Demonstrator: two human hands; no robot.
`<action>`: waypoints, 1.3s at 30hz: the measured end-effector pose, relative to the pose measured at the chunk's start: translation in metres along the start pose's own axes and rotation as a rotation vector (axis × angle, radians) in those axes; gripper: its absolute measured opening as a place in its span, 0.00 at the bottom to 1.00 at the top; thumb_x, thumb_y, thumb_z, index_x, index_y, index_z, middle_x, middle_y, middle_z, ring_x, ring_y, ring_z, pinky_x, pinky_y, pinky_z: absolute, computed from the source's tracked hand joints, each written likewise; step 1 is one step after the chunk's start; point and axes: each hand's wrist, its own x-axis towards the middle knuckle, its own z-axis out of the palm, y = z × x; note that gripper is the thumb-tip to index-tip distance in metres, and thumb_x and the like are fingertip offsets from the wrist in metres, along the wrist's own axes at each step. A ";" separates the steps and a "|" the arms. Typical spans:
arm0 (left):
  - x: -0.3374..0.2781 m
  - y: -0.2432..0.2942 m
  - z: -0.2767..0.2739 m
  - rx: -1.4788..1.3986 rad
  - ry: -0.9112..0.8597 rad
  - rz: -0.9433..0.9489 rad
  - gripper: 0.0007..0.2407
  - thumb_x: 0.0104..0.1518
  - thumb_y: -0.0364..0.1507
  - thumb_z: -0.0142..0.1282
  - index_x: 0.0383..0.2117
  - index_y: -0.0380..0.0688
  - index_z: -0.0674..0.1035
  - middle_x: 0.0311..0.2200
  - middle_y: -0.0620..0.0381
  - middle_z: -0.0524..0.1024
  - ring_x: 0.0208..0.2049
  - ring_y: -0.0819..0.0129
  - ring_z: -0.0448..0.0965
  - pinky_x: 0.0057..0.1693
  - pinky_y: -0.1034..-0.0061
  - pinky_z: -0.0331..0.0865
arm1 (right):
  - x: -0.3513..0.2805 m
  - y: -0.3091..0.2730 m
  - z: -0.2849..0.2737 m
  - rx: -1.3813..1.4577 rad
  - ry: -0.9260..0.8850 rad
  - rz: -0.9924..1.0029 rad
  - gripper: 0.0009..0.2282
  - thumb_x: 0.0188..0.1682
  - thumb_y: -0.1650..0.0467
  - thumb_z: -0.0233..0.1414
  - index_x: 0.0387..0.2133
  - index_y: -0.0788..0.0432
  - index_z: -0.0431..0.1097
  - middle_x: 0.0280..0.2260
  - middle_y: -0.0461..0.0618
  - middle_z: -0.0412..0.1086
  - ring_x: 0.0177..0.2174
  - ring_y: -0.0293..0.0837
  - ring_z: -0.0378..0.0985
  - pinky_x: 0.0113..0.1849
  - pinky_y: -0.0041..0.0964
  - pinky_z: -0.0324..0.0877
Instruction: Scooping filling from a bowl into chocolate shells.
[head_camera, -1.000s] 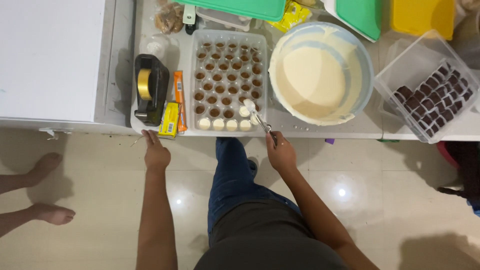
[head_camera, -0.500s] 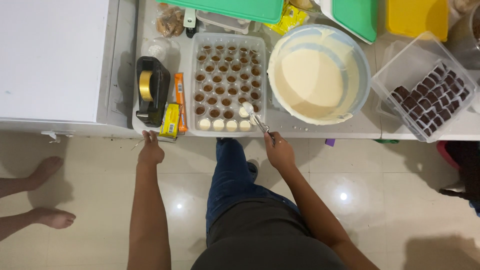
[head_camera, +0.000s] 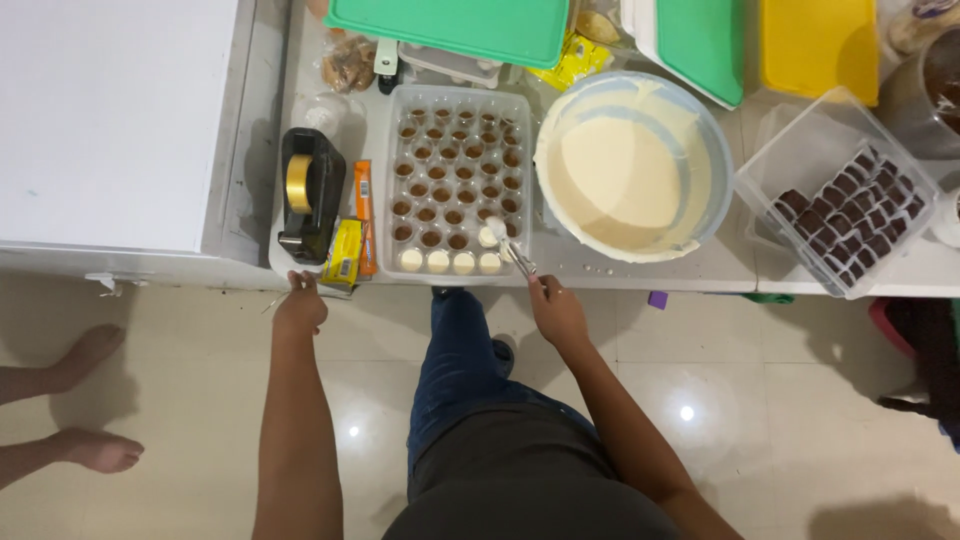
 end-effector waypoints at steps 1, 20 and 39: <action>0.021 -0.011 0.011 0.000 0.000 0.004 0.39 0.52 0.13 0.40 0.74 0.46 0.40 0.77 0.55 0.28 0.47 0.50 0.87 0.51 0.62 0.78 | 0.002 0.005 0.002 -0.001 0.004 0.001 0.24 0.56 0.53 0.40 0.47 0.58 0.72 0.31 0.62 0.77 0.34 0.63 0.79 0.39 0.55 0.71; -0.004 -0.004 0.011 -0.209 0.022 0.008 0.40 0.52 0.11 0.37 0.74 0.50 0.38 0.76 0.59 0.24 0.33 0.50 0.84 0.35 0.62 0.79 | 0.006 0.010 -0.027 0.897 -0.655 0.367 0.31 0.57 0.52 0.27 0.56 0.61 0.67 0.40 0.61 0.77 0.32 0.52 0.83 0.33 0.46 0.79; 0.054 -0.035 0.038 0.047 0.093 0.058 0.44 0.47 0.12 0.43 0.73 0.45 0.36 0.75 0.53 0.22 0.47 0.47 0.81 0.36 0.63 0.79 | 0.011 0.032 -0.013 1.377 -0.960 0.271 0.29 0.58 0.53 0.34 0.54 0.64 0.68 0.32 0.53 0.73 0.23 0.40 0.76 0.16 0.24 0.63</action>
